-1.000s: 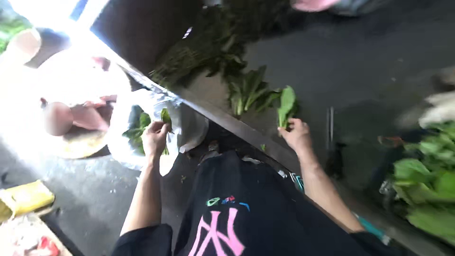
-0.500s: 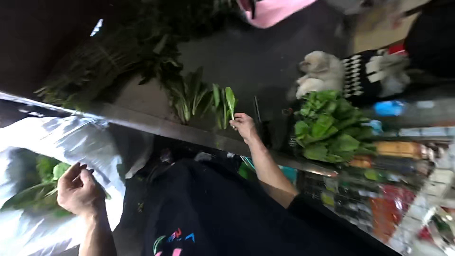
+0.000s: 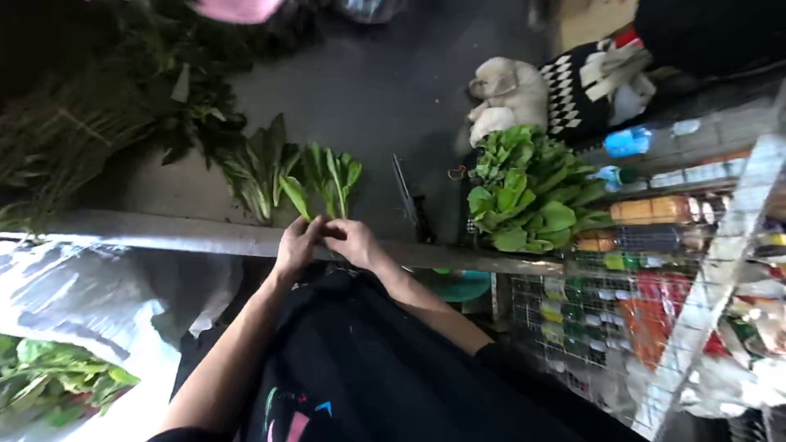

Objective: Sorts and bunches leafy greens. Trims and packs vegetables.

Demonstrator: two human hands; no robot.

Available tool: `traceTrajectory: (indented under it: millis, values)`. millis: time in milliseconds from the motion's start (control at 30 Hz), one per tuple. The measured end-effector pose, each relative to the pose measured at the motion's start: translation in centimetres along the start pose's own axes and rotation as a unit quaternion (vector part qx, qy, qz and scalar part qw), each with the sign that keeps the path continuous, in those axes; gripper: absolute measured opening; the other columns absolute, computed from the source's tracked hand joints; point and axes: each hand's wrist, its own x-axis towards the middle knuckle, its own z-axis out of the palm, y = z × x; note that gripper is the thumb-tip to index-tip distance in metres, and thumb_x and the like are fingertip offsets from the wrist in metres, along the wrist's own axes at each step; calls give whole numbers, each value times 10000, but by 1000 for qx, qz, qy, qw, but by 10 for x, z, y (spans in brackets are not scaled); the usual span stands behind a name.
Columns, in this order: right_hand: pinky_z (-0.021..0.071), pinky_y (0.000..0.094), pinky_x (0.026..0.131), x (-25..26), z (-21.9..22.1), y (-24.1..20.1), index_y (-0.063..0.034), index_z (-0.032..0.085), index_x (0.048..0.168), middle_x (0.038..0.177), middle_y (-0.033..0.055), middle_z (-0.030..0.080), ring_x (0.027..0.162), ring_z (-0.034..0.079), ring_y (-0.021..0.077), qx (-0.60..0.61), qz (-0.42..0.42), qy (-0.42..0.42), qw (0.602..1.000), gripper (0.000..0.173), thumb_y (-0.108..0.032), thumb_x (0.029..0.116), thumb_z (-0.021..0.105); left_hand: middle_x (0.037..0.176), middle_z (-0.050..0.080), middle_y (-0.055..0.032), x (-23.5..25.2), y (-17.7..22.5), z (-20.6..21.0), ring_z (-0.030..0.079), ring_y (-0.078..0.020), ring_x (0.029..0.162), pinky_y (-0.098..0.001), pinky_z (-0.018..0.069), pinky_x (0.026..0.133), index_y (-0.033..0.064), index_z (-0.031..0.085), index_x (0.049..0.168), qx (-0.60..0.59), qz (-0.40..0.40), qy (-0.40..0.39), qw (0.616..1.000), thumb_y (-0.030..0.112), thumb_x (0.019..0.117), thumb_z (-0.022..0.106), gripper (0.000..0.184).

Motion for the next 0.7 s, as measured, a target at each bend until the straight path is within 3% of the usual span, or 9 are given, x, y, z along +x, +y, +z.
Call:
traceTrajectory:
  millis: [67, 167, 267, 400, 467, 533, 600, 700]
  values:
    - [543, 493, 1005, 7, -7, 19, -53, 703, 1251, 1193, 150, 720, 1101, 698, 267, -41, 8, 13, 999, 307, -246, 1017, 651, 1085, 719, -97, 8, -12, 7, 696, -172, 924, -382, 579, 849, 41, 630, 1238, -13, -15, 18, 1000, 251, 1111, 428, 319]
    - [535, 515, 1008, 26, -25, 57, -42, 692, 1244, 1191, 167, 710, 1112, 688, 296, -76, 46, 52, 995, 291, -228, 1045, 588, 1152, 699, -109, 16, -19, 10, 698, -177, 970, -394, 577, 900, 31, 604, 1273, 31, -27, 32, 999, 213, 1114, 407, 312]
    - [538, 527, 995, 49, -32, 71, -61, 678, 1251, 1206, 155, 700, 1127, 681, 295, -122, 79, 53, 988, 346, -313, 1022, 617, 1144, 691, -107, 35, -15, 20, 660, -190, 880, -415, 549, 800, 52, 619, 1265, 107, -52, 92, 989, 149, 1069, 452, 275]
    - [565, 547, 900, 64, -21, 56, -49, 658, 1205, 1205, 162, 683, 1103, 683, 327, -233, 88, 47, 967, 460, -451, 981, 653, 1144, 685, -219, 70, 1, 39, 658, -396, 1087, -652, 504, 924, 61, 633, 1267, 252, -110, 160, 948, 326, 961, 665, 406]
    - [575, 556, 871, 63, -17, 51, -39, 643, 1237, 1233, 170, 680, 1109, 687, 338, -267, 103, 51, 957, 449, -401, 973, 661, 1157, 673, -268, 76, 15, 50, 650, -444, 1121, -666, 495, 943, 16, 604, 1282, 332, -122, 176, 919, 414, 938, 706, 536]
    - [575, 556, 846, 59, -21, 49, -46, 655, 1192, 1188, 162, 697, 1084, 696, 330, -259, 122, 59, 956, 378, -341, 955, 663, 1157, 675, -283, 82, 22, 57, 661, -457, 1115, -658, 517, 927, 0, 575, 1311, 394, -127, 190, 890, 418, 920, 720, 590]
    - [573, 561, 829, 52, -31, 53, -69, 676, 1146, 1124, 144, 711, 1046, 702, 317, -216, 138, 65, 964, 326, -321, 939, 659, 1134, 679, -286, 87, 21, 57, 667, -465, 1092, -665, 524, 902, -3, 601, 1266, 418, -127, 201, 877, 357, 895, 740, 535]
    - [567, 568, 824, 35, -56, 62, -62, 683, 1178, 1059, 150, 720, 992, 706, 320, -127, 134, 74, 980, 327, -287, 940, 668, 1119, 686, -275, 92, 20, 49, 660, -475, 1086, -696, 510, 889, 19, 674, 1162, 396, -130, 189, 889, 357, 891, 731, 437]
